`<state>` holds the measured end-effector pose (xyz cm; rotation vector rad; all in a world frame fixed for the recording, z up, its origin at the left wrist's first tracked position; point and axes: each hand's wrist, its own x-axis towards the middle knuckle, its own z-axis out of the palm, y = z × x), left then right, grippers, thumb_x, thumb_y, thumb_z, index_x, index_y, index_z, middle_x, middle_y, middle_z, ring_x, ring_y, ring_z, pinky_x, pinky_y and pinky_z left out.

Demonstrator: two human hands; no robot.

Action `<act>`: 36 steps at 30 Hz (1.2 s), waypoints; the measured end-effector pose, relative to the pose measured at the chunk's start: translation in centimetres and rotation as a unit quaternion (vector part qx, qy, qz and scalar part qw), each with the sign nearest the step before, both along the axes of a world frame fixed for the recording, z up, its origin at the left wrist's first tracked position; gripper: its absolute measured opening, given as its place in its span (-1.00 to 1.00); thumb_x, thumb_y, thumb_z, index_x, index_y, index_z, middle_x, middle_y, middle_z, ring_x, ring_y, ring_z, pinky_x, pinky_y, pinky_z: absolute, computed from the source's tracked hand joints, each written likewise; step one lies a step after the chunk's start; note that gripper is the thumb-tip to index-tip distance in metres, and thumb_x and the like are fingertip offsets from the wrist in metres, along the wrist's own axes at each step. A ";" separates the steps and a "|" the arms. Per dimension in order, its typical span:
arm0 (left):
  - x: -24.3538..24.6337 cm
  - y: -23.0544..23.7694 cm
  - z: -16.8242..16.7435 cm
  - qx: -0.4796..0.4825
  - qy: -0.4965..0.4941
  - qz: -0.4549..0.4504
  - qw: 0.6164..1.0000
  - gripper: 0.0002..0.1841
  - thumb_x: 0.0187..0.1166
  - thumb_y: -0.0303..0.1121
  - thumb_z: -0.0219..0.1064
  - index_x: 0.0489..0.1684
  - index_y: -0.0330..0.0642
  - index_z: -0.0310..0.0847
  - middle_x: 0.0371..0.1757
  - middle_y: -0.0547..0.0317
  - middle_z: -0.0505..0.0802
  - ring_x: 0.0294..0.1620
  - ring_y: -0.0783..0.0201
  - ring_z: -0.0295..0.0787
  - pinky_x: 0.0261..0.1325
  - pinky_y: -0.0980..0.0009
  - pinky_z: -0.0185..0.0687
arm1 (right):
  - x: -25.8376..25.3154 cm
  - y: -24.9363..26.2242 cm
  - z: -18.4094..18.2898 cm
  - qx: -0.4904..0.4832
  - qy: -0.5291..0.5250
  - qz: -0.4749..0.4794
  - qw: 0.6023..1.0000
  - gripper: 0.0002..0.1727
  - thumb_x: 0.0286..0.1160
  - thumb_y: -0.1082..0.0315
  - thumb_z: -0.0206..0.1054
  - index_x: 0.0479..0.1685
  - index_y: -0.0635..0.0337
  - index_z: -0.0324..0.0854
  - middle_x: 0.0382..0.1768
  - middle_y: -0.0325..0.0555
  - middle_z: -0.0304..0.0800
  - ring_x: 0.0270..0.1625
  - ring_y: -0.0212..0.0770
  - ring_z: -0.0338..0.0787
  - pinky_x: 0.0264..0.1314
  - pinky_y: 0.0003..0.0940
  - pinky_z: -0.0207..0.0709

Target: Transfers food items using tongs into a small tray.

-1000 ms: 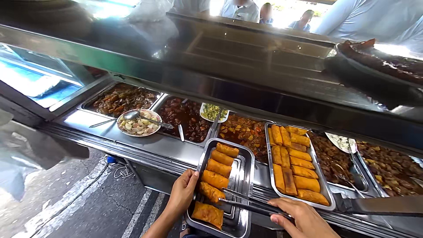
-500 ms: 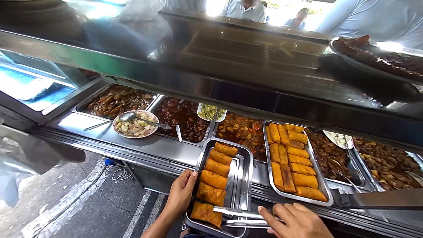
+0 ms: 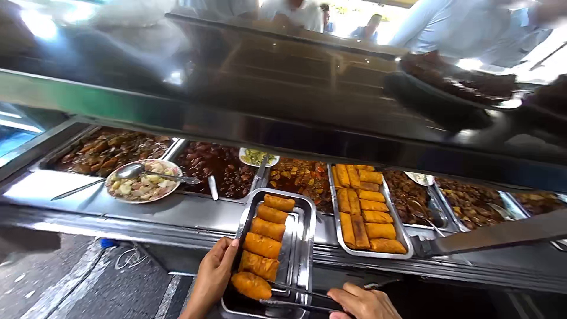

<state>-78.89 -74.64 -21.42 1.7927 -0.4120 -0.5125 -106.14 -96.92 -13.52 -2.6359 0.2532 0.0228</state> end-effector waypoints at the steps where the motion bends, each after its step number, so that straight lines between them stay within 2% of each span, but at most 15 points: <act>1: -0.1 0.1 0.1 -0.024 0.010 -0.014 1.000 -0.77 0.71 -0.26 0.13 -0.25 -0.18 0.60 -0.50 0.31 0.70 -0.47 0.42 0.66 -0.32 0.39 0.63 | -0.1 0.2 0.1 0.003 0.004 -0.006 1.000 -0.60 0.71 0.00 0.25 0.11 0.10 0.83 -0.33 0.05 0.83 -0.41 0.07 0.83 -0.45 0.08 0.62; 3: -0.2 0.4 0.2 -0.083 0.038 -0.047 0.995 -0.86 0.57 -0.37 0.27 -0.11 -0.23 0.50 -0.47 0.38 0.77 -0.43 0.48 0.75 -0.28 0.45 0.72 | -0.2 0.5 0.1 0.011 0.011 -0.019 1.000 -0.60 0.70 0.00 0.25 0.10 0.10 0.83 -0.32 0.06 0.84 -0.39 0.09 0.85 -0.43 0.12 0.64; 5: 0.0 1.0 0.1 -0.109 0.063 -0.082 0.989 -0.49 0.27 -0.17 0.59 0.02 -0.20 0.41 -0.34 0.44 0.84 -0.31 0.51 0.81 -0.19 0.46 0.78 | -0.3 1.0 0.2 0.007 0.016 -0.028 0.999 -0.61 0.68 0.00 0.27 0.08 0.09 0.83 -0.33 0.06 0.84 -0.41 0.10 0.85 -0.45 0.13 0.64; 6: 0.1 1.2 0.2 -0.100 0.065 -0.093 0.988 -0.43 0.23 -0.15 0.62 0.06 -0.21 0.40 -0.30 0.43 0.85 -0.29 0.51 0.83 -0.16 0.46 0.80 | -0.2 1.2 0.4 0.005 0.024 -0.030 0.999 -0.60 0.68 0.00 0.26 0.07 0.09 0.84 -0.34 0.06 0.84 -0.40 0.11 0.85 -0.44 0.13 0.64; 8: 0.2 1.4 0.7 -0.042 0.041 -0.097 0.994 -0.72 0.52 -0.35 0.35 0.03 -0.28 0.43 -0.39 0.36 0.79 -0.37 0.48 0.77 -0.23 0.43 0.75 | 0.1 1.4 1.5 0.017 0.067 -0.030 0.997 -0.58 0.70 -0.02 0.22 0.03 0.12 0.82 -0.32 0.10 0.84 -0.31 0.16 0.87 -0.36 0.19 0.64; 9: 0.1 1.4 0.8 -0.011 0.023 -0.090 0.996 -0.82 0.68 -0.34 0.20 -0.03 -0.29 0.47 -0.47 0.33 0.73 -0.44 0.46 0.71 -0.29 0.41 0.69 | 0.4 1.4 2.2 0.026 0.092 -0.031 0.995 -0.57 0.71 -0.02 0.21 0.02 0.14 0.81 -0.30 0.12 0.84 -0.26 0.18 0.88 -0.30 0.22 0.64; 11: 0.0 1.1 0.8 0.021 0.009 -0.066 0.998 -0.75 0.80 -0.27 0.04 -0.13 -0.27 0.50 -0.50 0.28 0.67 -0.47 0.44 0.65 -0.31 0.39 0.64 | 1.0 1.3 3.7 0.054 0.148 -0.028 0.987 -0.55 0.72 -0.02 0.18 -0.01 0.18 0.80 -0.25 0.15 0.87 -0.13 0.22 0.89 -0.16 0.29 0.64; 16: -0.2 0.4 1.4 0.020 0.040 -0.035 0.998 -0.75 0.79 -0.27 0.07 -0.20 -0.24 0.52 -0.52 0.29 0.66 -0.50 0.44 0.63 -0.33 0.41 0.62 | 2.1 -0.7 5.2 0.142 0.233 -0.009 0.962 -0.52 0.78 -0.02 0.14 0.00 0.24 0.78 -0.27 0.19 0.84 -0.10 0.22 0.84 -0.04 0.31 0.57; 21: -0.2 0.1 1.7 0.003 0.065 -0.031 0.997 -0.77 0.79 -0.31 0.06 -0.24 -0.22 0.51 -0.53 0.28 0.67 -0.50 0.43 0.64 -0.33 0.41 0.64 | 1.8 -3.6 7.6 0.124 0.248 -0.005 0.961 -0.53 0.76 -0.04 0.18 0.05 0.19 0.78 -0.23 0.15 0.85 -0.08 0.17 0.84 0.00 0.30 0.57; 23: -0.1 0.1 1.6 -0.003 0.066 -0.031 0.997 -0.76 0.79 -0.30 0.07 -0.23 -0.24 0.52 -0.53 0.29 0.67 -0.50 0.43 0.64 -0.33 0.41 0.64 | 1.0 -5.6 9.0 0.112 0.201 -0.061 0.971 -0.53 0.72 -0.07 0.22 0.09 0.14 0.80 -0.21 0.08 0.87 -0.09 0.08 0.85 0.02 0.24 0.63; 25: -0.2 0.1 1.6 -0.005 0.068 -0.027 0.997 -0.77 0.79 -0.30 0.07 -0.24 -0.22 0.52 -0.53 0.30 0.67 -0.50 0.45 0.63 -0.32 0.43 0.63 | 0.8 -7.7 10.3 0.070 0.156 -0.183 0.968 -0.52 0.68 -0.13 0.22 0.15 0.05 0.80 -0.17 0.01 0.87 -0.07 0.04 0.85 0.06 0.21 0.65; 29: -0.3 0.0 1.5 -0.010 0.069 -0.019 0.997 -0.78 0.78 -0.32 0.08 -0.25 -0.21 0.51 -0.54 0.30 0.66 -0.52 0.45 0.62 -0.35 0.43 0.61 | 2.8 -12.1 10.0 -0.098 0.138 -0.412 0.895 -0.54 0.71 -0.11 0.23 0.16 0.06 0.79 -0.08 0.14 0.88 0.08 0.21 0.84 0.13 0.32 0.58; 32: -0.3 0.1 1.4 -0.010 0.067 -0.022 0.997 -0.78 0.78 -0.31 0.10 -0.25 -0.21 0.51 -0.56 0.31 0.65 -0.53 0.45 0.61 -0.36 0.44 0.60 | 3.7 -15.9 7.8 -0.061 0.173 -0.449 0.875 -0.50 0.74 -0.10 0.20 0.09 0.16 0.79 0.02 0.20 0.86 0.20 0.22 0.80 0.26 0.32 0.53; 34: -0.2 0.1 1.4 -0.008 0.068 -0.022 0.997 -0.78 0.77 -0.30 0.10 -0.26 -0.20 0.52 -0.56 0.32 0.65 -0.53 0.45 0.61 -0.37 0.44 0.59 | 3.6 -18.0 6.3 0.014 0.160 -0.446 0.880 -0.50 0.75 -0.07 0.21 -0.03 0.22 0.81 -0.10 0.17 0.85 0.04 0.14 0.81 0.19 0.25 0.57; 36: -0.3 0.1 1.4 -0.008 0.075 -0.021 0.997 -0.79 0.77 -0.31 0.11 -0.25 -0.20 0.52 -0.56 0.31 0.65 -0.53 0.44 0.61 -0.36 0.43 0.60 | 3.4 -19.2 5.7 0.099 0.141 -0.458 0.872 -0.53 0.80 -0.03 0.17 -0.10 0.19 0.80 -0.38 -0.08 0.73 -0.38 -0.20 0.63 -0.21 -0.14 0.50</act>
